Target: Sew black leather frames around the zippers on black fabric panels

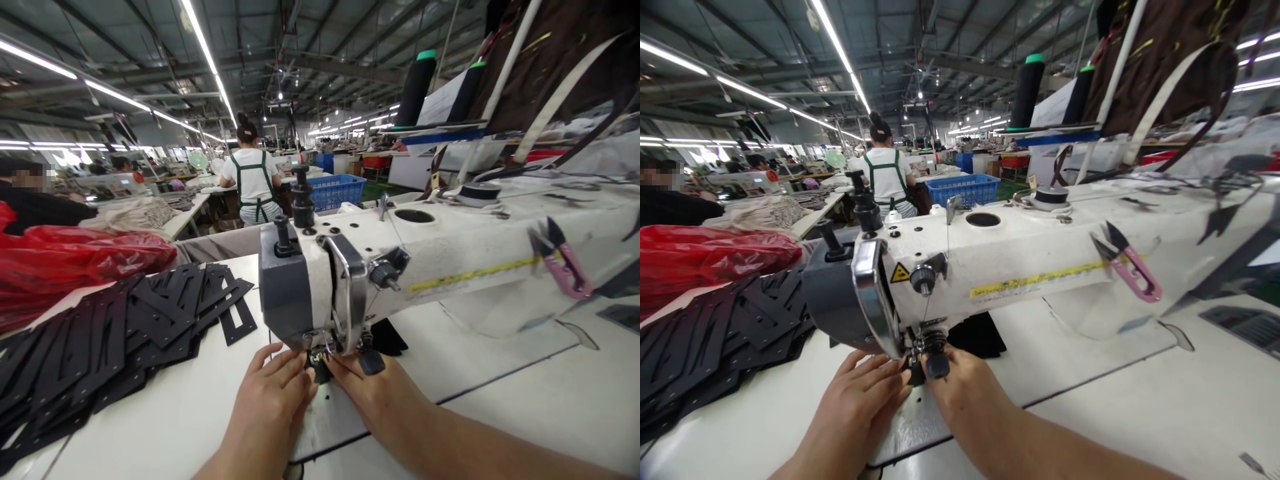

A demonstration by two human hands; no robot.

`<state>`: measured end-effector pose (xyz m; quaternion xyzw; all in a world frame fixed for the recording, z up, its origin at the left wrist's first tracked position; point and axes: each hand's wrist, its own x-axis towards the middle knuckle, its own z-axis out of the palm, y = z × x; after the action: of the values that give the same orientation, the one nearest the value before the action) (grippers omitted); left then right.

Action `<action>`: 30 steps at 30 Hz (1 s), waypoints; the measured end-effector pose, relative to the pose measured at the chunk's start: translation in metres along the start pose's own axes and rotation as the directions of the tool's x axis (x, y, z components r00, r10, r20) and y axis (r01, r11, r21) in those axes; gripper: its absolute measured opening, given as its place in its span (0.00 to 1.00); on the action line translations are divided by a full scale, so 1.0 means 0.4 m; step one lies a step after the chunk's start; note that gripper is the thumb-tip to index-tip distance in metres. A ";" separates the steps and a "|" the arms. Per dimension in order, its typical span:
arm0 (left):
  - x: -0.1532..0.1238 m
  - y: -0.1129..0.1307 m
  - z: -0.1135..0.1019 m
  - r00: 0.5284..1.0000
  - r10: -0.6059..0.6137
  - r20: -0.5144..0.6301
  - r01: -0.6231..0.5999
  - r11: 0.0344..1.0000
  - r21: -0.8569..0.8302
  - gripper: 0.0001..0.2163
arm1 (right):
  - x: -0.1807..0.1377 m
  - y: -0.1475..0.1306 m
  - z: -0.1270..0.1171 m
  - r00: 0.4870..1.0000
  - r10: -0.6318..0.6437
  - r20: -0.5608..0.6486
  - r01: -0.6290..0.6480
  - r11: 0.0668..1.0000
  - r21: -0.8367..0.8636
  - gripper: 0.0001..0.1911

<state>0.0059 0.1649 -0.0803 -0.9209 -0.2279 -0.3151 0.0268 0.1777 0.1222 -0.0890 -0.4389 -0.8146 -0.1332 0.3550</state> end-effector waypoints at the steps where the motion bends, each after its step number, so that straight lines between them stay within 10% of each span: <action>1: 0.001 0.001 -0.001 1.000 -0.005 0.006 0.005 1.000 0.002 0.09 | 0.001 0.000 0.000 1.000 0.009 0.018 -0.009 1.000 0.014 0.21; 30: 0.005 -0.014 -0.021 0.997 0.041 -0.065 -0.038 0.998 0.047 0.09 | -0.014 0.050 -0.024 0.967 0.169 0.191 -0.172 0.985 0.000 0.10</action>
<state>-0.0001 0.1689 -0.0729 -0.9135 -0.2159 -0.3393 0.0613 0.2003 0.1252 -0.0882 -0.5149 -0.8052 -0.0528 0.2894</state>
